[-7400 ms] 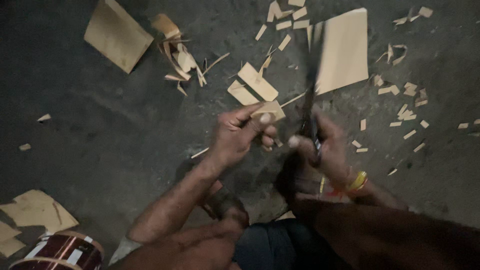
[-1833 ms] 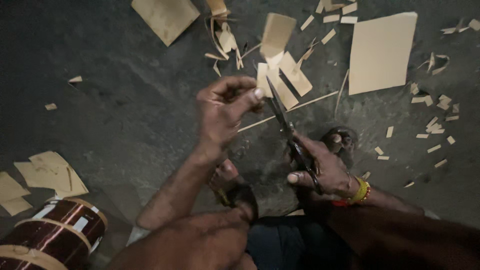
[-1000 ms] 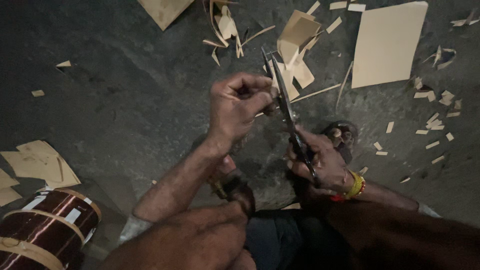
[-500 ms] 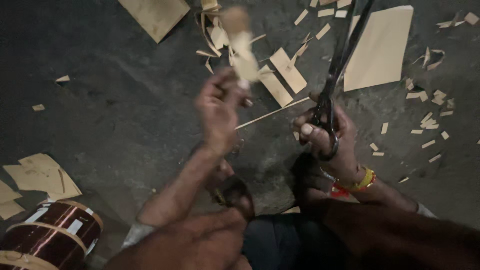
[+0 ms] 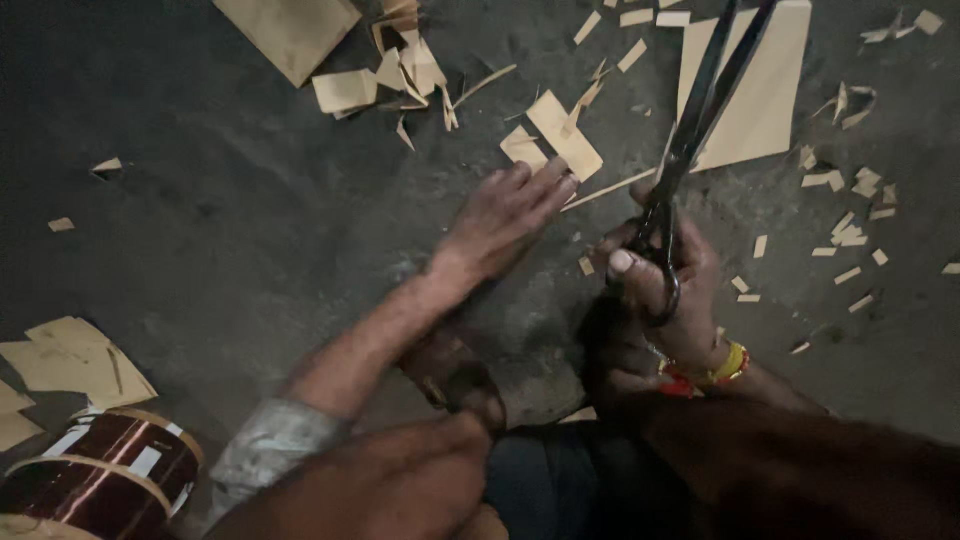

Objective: The person cuts a piece of light-colored insulation material into multiple thin rectangular strips using a large pair of shears.

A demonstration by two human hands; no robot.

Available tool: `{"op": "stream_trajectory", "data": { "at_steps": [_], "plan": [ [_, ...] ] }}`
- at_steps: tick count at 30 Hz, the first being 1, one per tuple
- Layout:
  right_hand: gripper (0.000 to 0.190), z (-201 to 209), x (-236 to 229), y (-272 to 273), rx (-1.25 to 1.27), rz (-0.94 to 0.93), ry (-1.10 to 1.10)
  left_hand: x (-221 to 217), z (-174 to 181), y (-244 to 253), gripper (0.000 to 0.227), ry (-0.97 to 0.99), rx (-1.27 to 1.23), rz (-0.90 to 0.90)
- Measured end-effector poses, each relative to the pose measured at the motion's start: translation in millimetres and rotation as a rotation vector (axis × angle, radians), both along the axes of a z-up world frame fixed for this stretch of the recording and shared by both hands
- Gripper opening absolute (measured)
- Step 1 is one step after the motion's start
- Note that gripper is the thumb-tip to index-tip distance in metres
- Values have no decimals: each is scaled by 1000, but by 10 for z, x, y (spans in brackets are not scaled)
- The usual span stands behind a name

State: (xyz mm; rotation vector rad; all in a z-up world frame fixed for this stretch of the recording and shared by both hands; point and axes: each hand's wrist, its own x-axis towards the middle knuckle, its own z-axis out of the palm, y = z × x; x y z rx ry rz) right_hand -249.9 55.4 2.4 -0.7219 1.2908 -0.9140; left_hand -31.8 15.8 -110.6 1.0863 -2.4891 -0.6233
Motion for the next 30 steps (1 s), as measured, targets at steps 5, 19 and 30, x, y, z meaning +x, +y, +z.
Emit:
{"op": "stream_trajectory", "data": {
  "at_steps": [5, 19, 30],
  "plan": [
    [62, -30, 11, -13, -35, -14, -9, -5, -125, -143, 49, -54, -29, -109],
    [64, -327, 26, -1, 62, 102, 278, 204, 376, -54, 71, 129, 66, -164],
    [58, -243, -41, -89, 91, 142, 128, 113, 601, -58, 75, 123, 21, -213]
  ]
}}
